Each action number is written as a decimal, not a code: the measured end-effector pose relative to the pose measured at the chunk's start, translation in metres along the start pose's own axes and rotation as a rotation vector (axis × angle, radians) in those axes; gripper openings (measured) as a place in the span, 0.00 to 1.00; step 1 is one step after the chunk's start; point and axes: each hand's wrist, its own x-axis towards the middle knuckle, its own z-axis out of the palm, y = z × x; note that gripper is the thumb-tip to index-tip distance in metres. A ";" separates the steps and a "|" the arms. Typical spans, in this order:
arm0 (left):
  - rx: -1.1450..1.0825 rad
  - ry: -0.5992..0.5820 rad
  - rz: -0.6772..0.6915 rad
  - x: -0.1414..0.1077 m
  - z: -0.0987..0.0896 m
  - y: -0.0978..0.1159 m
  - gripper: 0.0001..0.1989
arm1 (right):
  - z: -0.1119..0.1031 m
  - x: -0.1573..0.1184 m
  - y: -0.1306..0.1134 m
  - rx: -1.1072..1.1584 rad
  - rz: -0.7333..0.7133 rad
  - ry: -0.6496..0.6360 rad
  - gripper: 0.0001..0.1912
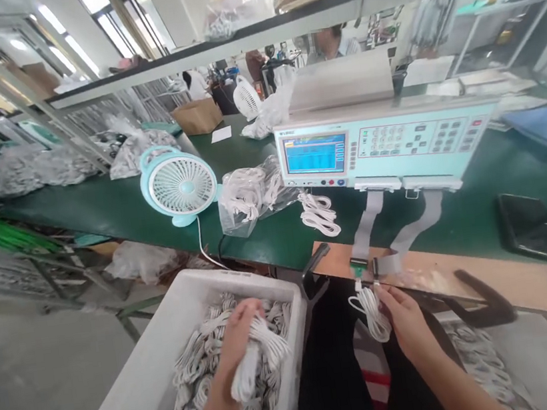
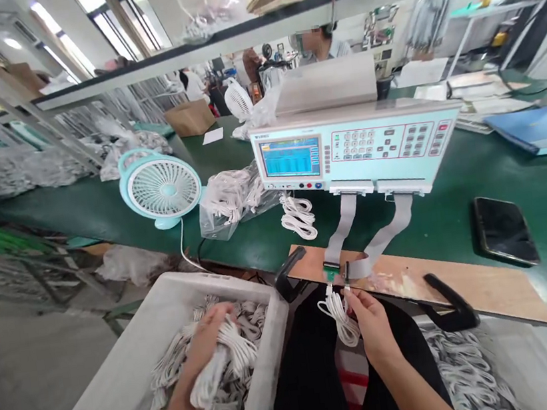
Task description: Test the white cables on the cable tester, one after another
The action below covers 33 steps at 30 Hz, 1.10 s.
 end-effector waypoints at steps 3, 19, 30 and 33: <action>-0.048 -0.431 0.044 -0.015 0.076 0.026 0.17 | -0.002 0.002 0.002 -0.059 -0.037 0.004 0.18; -0.234 -0.591 -0.056 -0.063 0.178 0.025 0.21 | -0.064 -0.030 -0.028 -0.425 -0.072 -0.087 0.20; 0.007 -0.696 0.110 -0.095 0.229 0.035 0.22 | -0.109 -0.069 -0.016 -0.859 -0.181 -0.396 0.21; 0.106 -0.636 0.345 -0.101 0.220 0.037 0.15 | -0.084 -0.064 0.002 -0.600 -0.134 -0.392 0.19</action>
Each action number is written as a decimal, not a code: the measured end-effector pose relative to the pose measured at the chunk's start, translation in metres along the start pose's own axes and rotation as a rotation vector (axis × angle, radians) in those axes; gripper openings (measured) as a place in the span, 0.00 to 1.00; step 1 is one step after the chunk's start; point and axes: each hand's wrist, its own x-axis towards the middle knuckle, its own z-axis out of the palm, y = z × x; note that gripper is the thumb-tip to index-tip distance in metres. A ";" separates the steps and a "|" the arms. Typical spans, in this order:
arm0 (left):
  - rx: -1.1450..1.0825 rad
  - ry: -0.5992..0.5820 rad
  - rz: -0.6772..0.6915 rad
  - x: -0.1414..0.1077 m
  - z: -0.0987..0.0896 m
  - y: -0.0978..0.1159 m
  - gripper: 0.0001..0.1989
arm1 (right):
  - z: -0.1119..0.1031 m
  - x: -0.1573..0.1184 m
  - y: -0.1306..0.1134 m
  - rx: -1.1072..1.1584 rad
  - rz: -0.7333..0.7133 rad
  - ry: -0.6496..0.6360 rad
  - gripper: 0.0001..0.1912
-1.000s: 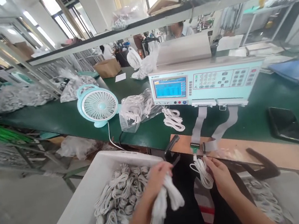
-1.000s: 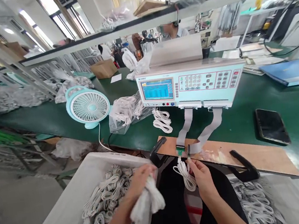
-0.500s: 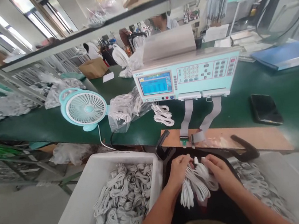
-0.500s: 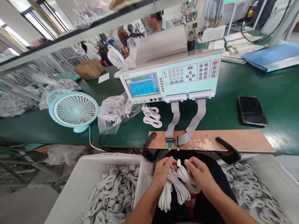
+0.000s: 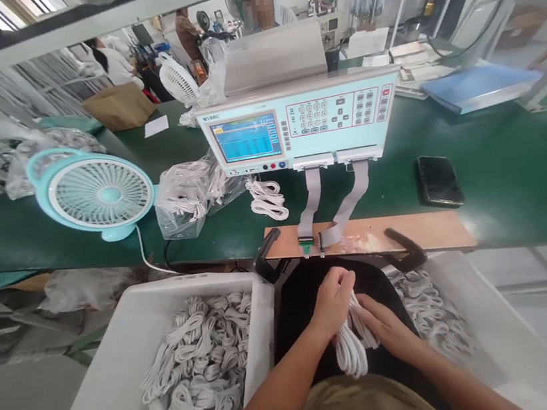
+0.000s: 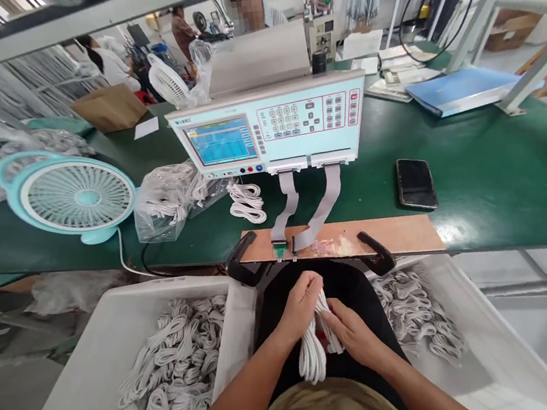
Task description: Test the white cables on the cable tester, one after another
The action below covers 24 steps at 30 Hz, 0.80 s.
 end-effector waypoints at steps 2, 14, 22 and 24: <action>0.155 0.084 0.092 -0.013 -0.011 -0.001 0.13 | 0.003 0.004 0.000 0.130 0.055 0.075 0.19; -0.056 -0.226 -0.243 -0.050 -0.020 -0.037 0.11 | 0.020 0.021 0.015 0.513 0.088 0.235 0.16; 0.321 -0.029 0.181 -0.046 -0.045 -0.028 0.11 | 0.016 0.027 0.031 -0.182 -0.073 0.410 0.29; 0.355 -0.003 0.134 -0.043 -0.049 -0.027 0.10 | 0.012 0.025 0.023 -0.457 -0.349 0.321 0.22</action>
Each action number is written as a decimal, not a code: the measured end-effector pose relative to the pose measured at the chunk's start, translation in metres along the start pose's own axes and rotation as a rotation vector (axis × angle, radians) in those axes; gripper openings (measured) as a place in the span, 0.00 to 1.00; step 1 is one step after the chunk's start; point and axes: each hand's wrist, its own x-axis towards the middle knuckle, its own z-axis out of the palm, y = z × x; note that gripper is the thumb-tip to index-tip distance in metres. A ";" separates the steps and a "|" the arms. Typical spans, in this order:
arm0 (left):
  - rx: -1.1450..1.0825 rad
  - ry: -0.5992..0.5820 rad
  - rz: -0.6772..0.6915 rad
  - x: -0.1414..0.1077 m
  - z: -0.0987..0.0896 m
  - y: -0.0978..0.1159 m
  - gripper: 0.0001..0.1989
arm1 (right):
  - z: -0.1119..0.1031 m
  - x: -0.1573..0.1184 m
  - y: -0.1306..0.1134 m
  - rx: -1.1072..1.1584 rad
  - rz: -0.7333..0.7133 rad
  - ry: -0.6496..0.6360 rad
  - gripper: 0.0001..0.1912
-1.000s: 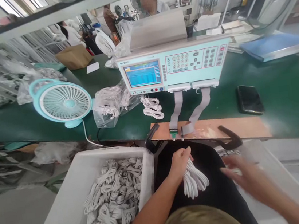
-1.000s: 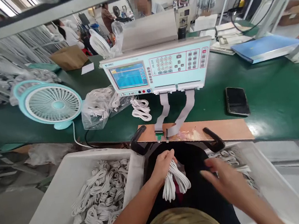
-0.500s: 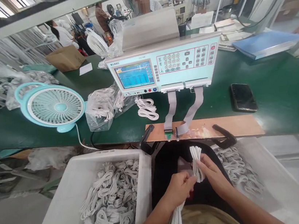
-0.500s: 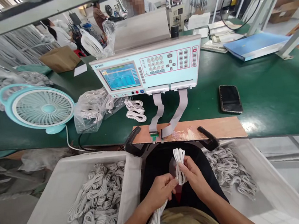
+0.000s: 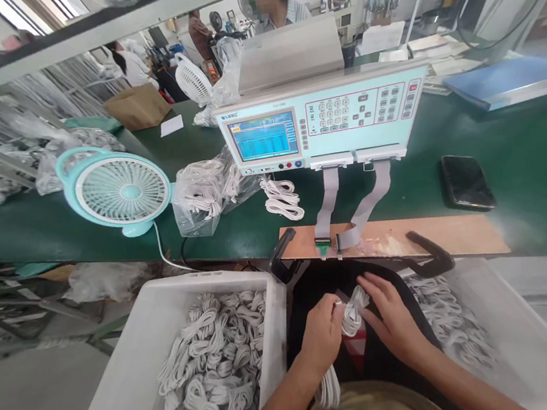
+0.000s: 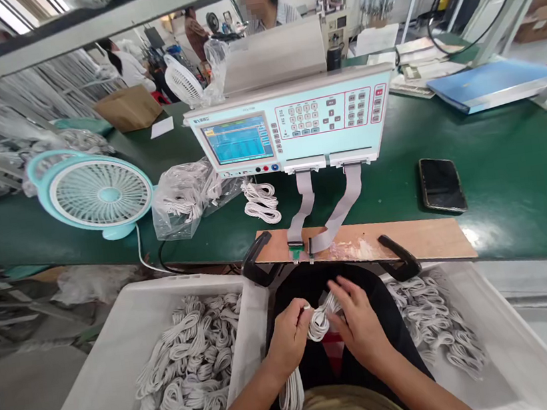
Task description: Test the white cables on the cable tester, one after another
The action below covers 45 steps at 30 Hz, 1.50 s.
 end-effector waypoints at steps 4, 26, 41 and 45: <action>-0.015 0.006 -0.051 0.008 -0.008 0.000 0.09 | -0.015 0.015 -0.016 -0.108 -0.450 -0.219 0.13; -0.764 0.130 -0.356 0.052 0.002 -0.011 0.15 | 0.019 0.069 -0.027 0.815 0.522 0.015 0.22; -0.750 0.139 -0.328 0.066 -0.008 -0.009 0.18 | 0.021 0.077 -0.039 0.957 0.625 0.022 0.19; -0.837 0.272 -0.318 0.067 0.001 -0.006 0.20 | 0.019 0.078 -0.037 0.931 0.611 0.010 0.19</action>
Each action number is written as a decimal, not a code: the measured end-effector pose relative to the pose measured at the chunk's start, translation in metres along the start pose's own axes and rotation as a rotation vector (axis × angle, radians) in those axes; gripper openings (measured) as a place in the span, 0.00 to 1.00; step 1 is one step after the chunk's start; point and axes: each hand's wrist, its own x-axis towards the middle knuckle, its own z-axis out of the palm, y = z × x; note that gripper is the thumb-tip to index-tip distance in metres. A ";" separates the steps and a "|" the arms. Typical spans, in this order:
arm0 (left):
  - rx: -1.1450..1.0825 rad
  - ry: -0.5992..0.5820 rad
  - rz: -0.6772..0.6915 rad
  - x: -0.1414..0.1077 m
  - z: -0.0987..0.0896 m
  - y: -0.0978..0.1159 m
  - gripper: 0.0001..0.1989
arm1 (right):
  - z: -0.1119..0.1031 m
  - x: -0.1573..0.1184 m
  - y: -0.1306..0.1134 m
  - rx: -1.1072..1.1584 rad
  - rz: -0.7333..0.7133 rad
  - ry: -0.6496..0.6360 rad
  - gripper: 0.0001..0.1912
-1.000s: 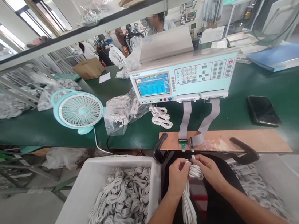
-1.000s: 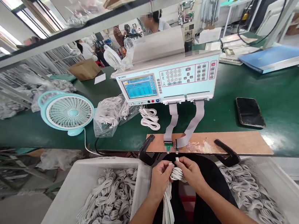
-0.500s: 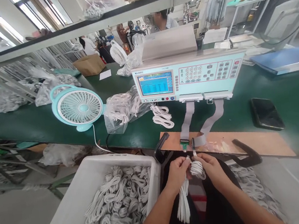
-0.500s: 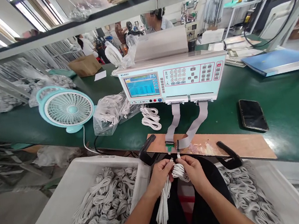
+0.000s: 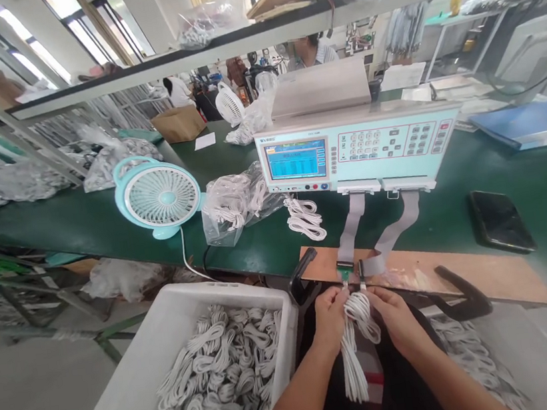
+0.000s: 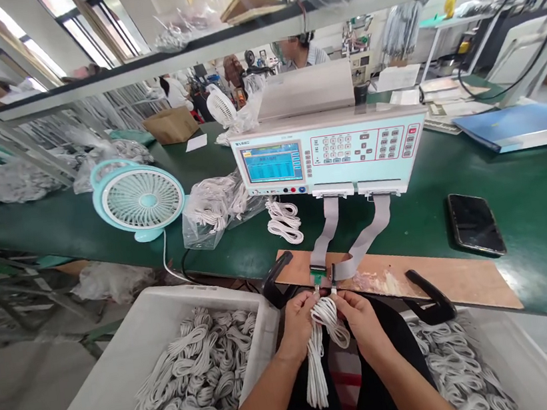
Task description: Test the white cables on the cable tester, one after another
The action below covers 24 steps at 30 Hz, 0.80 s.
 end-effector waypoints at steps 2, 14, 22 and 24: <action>-0.053 0.051 0.025 -0.001 0.003 -0.004 0.21 | -0.001 0.001 0.001 -0.014 -0.017 -0.001 0.18; 0.062 0.073 0.119 0.013 0.004 -0.018 0.31 | 0.003 0.002 -0.001 0.006 -0.028 -0.028 0.15; 0.017 -0.030 0.024 0.013 0.005 -0.009 0.26 | 0.002 0.002 0.003 -0.024 -0.049 -0.008 0.18; 0.019 -0.040 0.024 0.016 0.005 -0.010 0.26 | -0.001 0.006 0.009 -0.020 -0.051 -0.011 0.19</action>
